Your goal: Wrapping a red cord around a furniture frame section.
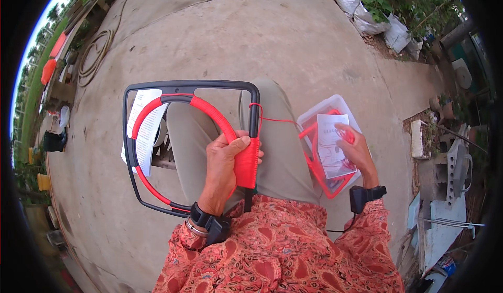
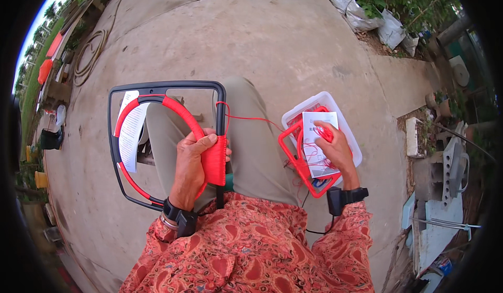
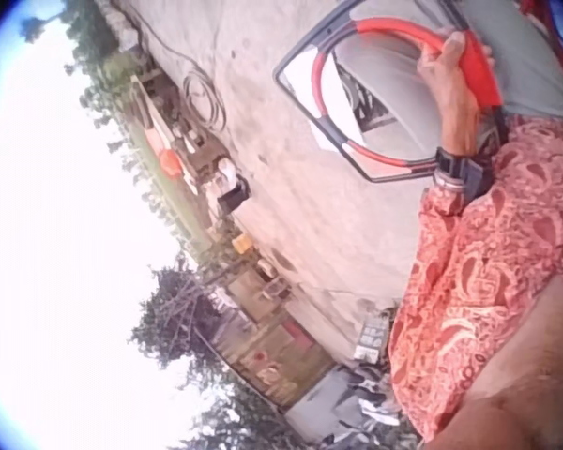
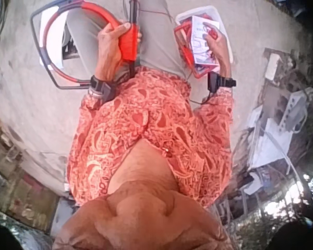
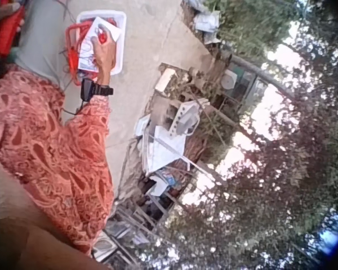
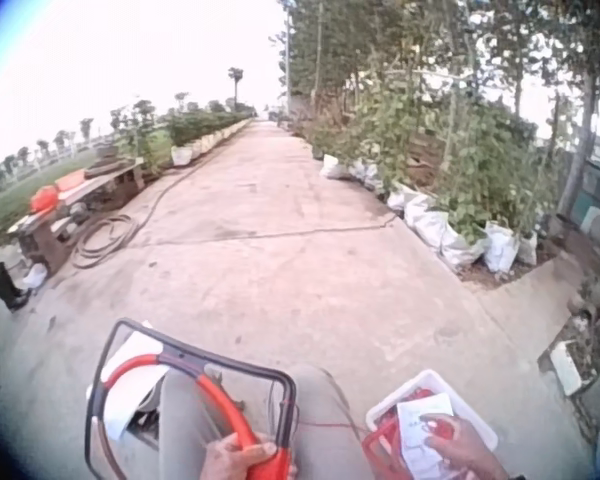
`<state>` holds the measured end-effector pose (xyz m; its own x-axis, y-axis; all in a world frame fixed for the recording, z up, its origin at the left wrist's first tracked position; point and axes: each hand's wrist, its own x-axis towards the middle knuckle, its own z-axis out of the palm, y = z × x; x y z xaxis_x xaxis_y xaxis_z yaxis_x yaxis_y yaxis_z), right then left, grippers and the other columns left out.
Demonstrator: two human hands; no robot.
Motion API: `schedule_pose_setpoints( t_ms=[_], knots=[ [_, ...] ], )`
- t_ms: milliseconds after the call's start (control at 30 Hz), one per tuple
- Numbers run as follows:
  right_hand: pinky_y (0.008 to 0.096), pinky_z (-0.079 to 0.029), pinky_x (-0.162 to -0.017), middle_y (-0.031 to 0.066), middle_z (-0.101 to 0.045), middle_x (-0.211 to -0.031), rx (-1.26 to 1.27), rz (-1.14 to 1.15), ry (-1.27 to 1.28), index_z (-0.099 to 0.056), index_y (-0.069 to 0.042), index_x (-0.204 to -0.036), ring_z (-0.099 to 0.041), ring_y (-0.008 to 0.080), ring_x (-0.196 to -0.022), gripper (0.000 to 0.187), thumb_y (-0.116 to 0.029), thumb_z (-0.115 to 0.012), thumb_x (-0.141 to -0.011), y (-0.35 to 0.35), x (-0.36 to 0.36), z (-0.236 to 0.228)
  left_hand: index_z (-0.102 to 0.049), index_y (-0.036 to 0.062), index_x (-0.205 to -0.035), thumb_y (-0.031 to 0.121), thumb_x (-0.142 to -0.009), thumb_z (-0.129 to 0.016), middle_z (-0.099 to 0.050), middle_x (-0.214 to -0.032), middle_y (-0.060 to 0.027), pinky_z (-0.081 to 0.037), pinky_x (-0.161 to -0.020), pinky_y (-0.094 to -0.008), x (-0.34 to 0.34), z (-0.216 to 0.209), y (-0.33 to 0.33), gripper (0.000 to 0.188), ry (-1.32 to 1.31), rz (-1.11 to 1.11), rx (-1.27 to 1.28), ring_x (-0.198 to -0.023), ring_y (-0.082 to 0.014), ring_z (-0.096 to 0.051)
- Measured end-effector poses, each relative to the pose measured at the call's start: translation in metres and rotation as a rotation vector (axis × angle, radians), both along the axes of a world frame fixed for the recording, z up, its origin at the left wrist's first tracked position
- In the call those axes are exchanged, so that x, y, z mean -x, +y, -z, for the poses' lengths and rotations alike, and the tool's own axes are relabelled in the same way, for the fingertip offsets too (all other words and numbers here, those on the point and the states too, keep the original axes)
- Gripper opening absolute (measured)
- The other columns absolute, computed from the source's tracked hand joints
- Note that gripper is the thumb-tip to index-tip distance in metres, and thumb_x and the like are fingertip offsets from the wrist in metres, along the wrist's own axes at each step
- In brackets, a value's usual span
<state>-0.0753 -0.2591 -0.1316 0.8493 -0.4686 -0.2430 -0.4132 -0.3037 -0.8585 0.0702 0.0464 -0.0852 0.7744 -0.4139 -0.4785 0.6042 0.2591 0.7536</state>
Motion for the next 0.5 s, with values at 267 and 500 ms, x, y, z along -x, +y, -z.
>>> schedule_pose_setpoints(
  t_ms=[267, 500],
  knots=[
    [0.029, -0.048, -0.069, 0.0029, -0.069, -0.083, -0.196, -0.229, -0.16, -0.066, 0.001, -0.104, -0.059, 0.0113, -0.076, 0.028, -0.024, -0.066, -0.091, 0.105, -0.098, -0.057, -0.058, -0.0028, -0.101, 0.004, -0.089, -0.06, -0.065, -0.084, -0.0166, -0.058, -0.058, -0.0345, 0.008, -0.007, -0.005, 0.013, -0.032, 0.043, -0.008, -0.066, -0.0249, -0.068],
    [0.0263, -0.037, -0.051, -0.003, -0.053, -0.064, 0.076, -0.54, -0.382, -0.065, -0.002, -0.089, -0.046, 0.0069, -0.056, 0.026, -0.028, -0.064, -0.093, 0.119, -0.071, -0.035, -0.057, -0.0025, -0.102, 0.004, -0.09, -0.059, -0.066, -0.085, -0.0162, -0.059, -0.059, -0.0352, 0.0, -0.001, 0.001, 0.014, -0.014, -0.001, 0.022, -0.067, -0.0256, -0.068]
  ],
)
